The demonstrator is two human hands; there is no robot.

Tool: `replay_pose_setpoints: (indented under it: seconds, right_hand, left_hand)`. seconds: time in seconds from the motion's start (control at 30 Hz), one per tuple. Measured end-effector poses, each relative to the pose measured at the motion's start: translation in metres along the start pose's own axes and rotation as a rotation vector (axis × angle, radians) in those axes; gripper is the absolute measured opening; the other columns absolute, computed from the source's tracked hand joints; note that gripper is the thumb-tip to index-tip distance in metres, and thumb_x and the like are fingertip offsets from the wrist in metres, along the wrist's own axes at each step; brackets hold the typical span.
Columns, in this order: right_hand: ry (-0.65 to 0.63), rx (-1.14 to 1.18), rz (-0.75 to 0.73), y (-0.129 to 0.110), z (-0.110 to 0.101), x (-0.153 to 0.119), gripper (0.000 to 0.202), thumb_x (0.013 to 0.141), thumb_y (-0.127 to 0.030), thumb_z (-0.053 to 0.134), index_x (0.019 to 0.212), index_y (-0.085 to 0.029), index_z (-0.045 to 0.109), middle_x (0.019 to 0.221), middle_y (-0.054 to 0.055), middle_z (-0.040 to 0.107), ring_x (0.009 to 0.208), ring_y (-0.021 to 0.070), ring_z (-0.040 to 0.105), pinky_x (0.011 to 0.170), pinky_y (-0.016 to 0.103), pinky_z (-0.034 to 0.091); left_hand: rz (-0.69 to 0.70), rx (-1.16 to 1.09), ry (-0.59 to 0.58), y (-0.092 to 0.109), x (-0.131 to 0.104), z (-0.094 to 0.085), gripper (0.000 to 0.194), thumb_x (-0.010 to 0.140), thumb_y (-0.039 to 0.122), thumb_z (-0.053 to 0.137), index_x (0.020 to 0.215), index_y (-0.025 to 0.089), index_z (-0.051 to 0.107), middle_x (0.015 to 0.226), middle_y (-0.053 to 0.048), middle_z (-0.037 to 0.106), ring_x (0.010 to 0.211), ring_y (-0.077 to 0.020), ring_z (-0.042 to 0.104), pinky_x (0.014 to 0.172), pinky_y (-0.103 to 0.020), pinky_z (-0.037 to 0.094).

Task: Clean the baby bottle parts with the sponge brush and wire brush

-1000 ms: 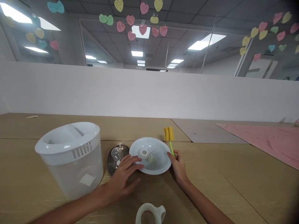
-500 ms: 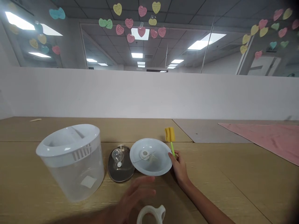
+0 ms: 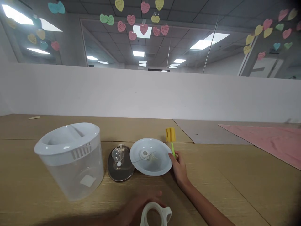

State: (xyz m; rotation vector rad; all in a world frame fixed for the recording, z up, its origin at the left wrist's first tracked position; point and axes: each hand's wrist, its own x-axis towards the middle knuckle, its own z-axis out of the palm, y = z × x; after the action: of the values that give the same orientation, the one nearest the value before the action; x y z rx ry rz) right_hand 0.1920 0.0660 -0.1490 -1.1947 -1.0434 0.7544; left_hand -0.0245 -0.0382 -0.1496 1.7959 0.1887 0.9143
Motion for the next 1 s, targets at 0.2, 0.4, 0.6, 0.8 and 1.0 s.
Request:
replay_pose_setpoints:
  seconds: [0.2, 0.4, 0.6, 0.8, 1.0]
  right_hand:
    - [-0.021, -0.014, -0.001, 0.003, -0.001, 0.002, 0.046, 0.069, -0.056, 0.061, 0.095, -0.018, 0.054, 0.073, 0.001, 0.062, 0.066, 0.0183, 0.056, 0.060, 0.028, 0.044]
    - [-0.007, -0.019, -0.017, 0.001, 0.000, 0.002, 0.047, 0.067, -0.056, 0.062, 0.093, -0.017, 0.055, 0.071, 0.001, 0.062, 0.065, 0.0185, 0.056, 0.060, 0.028, 0.044]
    - [0.072, -0.111, -0.062, -0.003, -0.002, -0.001, 0.043, 0.069, -0.054, 0.061, 0.093, -0.018, 0.054, 0.072, -0.001, 0.057, 0.067, 0.0169, 0.054, 0.064, 0.027, 0.043]
    - [0.040, -0.084, -0.070, -0.001, -0.001, 0.000, 0.043, 0.070, -0.055, 0.060, 0.091, -0.018, 0.054, 0.077, 0.000, 0.056, 0.070, 0.0173, 0.053, 0.066, 0.027, 0.043]
    - [0.016, -0.057, -0.056, 0.001, -0.001, 0.000, 0.043, 0.071, -0.055, 0.059, 0.091, -0.018, 0.055, 0.076, 0.000, 0.058, 0.069, 0.0180, 0.053, 0.064, 0.028, 0.043]
  left_hand:
    - [-0.180, 0.111, 0.007, -0.005, 0.008, 0.005, 0.078, 0.064, 0.072, 0.058, 0.125, 0.024, 0.050, 0.103, -0.011, 0.062, 0.096, -0.0278, 0.059, 0.081, -0.039, 0.049]
    - [-0.205, 0.085, -0.020, 0.024, 0.018, 0.011, 0.052, 0.067, 0.057, 0.067, 0.101, 0.019, 0.061, 0.081, -0.003, 0.058, 0.070, -0.0158, 0.054, 0.067, -0.026, 0.047]
    - [-0.184, 0.192, 0.102, 0.029, 0.021, 0.011, 0.048, 0.074, 0.043, 0.066, 0.112, 0.019, 0.052, 0.091, -0.005, 0.057, 0.076, -0.0159, 0.053, 0.066, -0.024, 0.047]
    - [-0.074, 0.485, 0.304, 0.002, 0.009, 0.008, 0.073, 0.078, 0.045, 0.059, 0.137, 0.024, 0.022, 0.127, -0.012, 0.048, 0.116, -0.0299, 0.048, 0.099, -0.046, 0.040]
    - [0.045, 0.576, 0.472, 0.014, 0.007, -0.011, 0.078, 0.082, 0.065, 0.040, 0.142, 0.020, 0.014, 0.130, -0.015, 0.042, 0.112, -0.0303, 0.048, 0.092, -0.046, 0.044]
